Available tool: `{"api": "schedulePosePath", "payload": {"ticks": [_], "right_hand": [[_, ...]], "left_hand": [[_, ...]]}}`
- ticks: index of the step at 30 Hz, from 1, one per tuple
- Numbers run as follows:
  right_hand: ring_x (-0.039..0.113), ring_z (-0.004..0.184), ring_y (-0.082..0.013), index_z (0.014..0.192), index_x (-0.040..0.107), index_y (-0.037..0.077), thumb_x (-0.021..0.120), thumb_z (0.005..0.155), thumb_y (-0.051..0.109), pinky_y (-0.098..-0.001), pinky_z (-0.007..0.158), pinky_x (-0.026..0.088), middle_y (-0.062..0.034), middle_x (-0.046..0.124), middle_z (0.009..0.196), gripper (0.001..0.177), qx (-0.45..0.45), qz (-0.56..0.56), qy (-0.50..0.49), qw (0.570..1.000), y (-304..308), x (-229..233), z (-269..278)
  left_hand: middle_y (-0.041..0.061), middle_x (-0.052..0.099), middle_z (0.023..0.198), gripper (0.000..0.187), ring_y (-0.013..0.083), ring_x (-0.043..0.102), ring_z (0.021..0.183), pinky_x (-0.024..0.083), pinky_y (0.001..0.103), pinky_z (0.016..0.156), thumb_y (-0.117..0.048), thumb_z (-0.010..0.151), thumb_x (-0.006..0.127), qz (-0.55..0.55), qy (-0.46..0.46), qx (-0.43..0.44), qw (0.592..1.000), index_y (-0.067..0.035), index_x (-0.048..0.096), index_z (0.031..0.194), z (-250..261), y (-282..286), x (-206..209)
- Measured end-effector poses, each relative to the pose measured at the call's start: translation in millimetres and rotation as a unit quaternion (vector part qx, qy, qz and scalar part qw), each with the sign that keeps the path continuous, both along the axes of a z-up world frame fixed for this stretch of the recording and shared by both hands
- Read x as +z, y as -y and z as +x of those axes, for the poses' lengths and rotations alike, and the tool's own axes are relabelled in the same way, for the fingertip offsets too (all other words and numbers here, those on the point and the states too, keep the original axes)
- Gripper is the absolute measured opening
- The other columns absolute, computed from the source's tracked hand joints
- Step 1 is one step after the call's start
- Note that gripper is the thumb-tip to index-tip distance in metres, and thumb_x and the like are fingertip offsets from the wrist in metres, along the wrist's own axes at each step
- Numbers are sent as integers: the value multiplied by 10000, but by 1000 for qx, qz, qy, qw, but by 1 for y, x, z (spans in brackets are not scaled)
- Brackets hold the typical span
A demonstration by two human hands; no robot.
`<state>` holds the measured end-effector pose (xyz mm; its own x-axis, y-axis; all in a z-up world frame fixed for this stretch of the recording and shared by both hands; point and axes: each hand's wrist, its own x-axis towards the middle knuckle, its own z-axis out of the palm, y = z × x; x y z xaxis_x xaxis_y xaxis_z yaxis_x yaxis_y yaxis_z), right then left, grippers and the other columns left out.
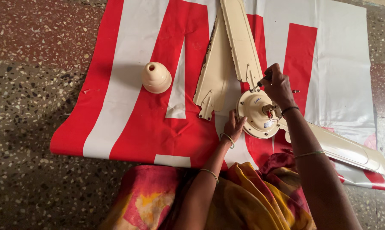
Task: The person attaches fan blades to the central motor housing using a screwdriver and screws. They position each blade, insert screws, and tighten them to secure the blades to the hub.
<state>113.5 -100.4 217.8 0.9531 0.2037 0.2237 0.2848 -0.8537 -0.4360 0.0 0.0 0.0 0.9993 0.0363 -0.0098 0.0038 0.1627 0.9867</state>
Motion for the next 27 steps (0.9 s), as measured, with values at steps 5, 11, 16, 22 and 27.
{"api": "schedulePosePath", "payload": {"ticks": [5, 11, 16, 22, 27], "right_hand": [[751, 884, -326, 1123, 515, -2, 728, 904, -9, -417, 753, 610, -203, 724, 922, 306, 8, -5, 9, 1000, 1, -5, 1], [765, 950, -280, 1118, 523, 2, 663, 902, -36, -392, 805, 631, -172, 736, 995, 260, 75, 57, -26, 995, 12, -5, 10], [776, 922, -267, 1083, 572, 25, 723, 900, 11, -367, 824, 629, -148, 760, 955, 238, 56, 29, 14, 998, 8, -9, 10], [752, 759, -310, 1055, 547, 38, 828, 890, 146, -421, 721, 603, -146, 734, 838, 343, -63, -22, 42, 997, -3, -14, 10], [736, 731, -340, 1012, 515, 30, 883, 897, 212, -451, 699, 582, -154, 713, 795, 426, -102, 0, 56, 993, 2, -11, 5]], "left_hand": [[193, 745, 1026, 576, 374, 750, 894, 590, 465, 748, -470, 1006, 592, -2, 14, 6, 1000, -110, 381, 1403, -1, -1, 1], [196, 741, 1049, 564, 381, 748, 914, 584, 471, 770, -428, 997, 604, -18, 17, 8, 1000, -112, 380, 1408, -1, -2, 4], [198, 740, 1079, 549, 376, 748, 952, 591, 462, 786, -434, 1009, 605, -20, 19, 8, 1000, -111, 392, 1398, -4, -1, 1], [197, 742, 1056, 555, 362, 753, 939, 586, 455, 783, -453, 1008, 601, -26, 5, 4, 1000, -108, 391, 1388, -2, 1, -2], [198, 732, 1058, 594, 363, 740, 920, 572, 459, 780, -469, 988, 598, -33, 11, 2, 999, -117, 377, 1413, -2, -1, 0]]}}
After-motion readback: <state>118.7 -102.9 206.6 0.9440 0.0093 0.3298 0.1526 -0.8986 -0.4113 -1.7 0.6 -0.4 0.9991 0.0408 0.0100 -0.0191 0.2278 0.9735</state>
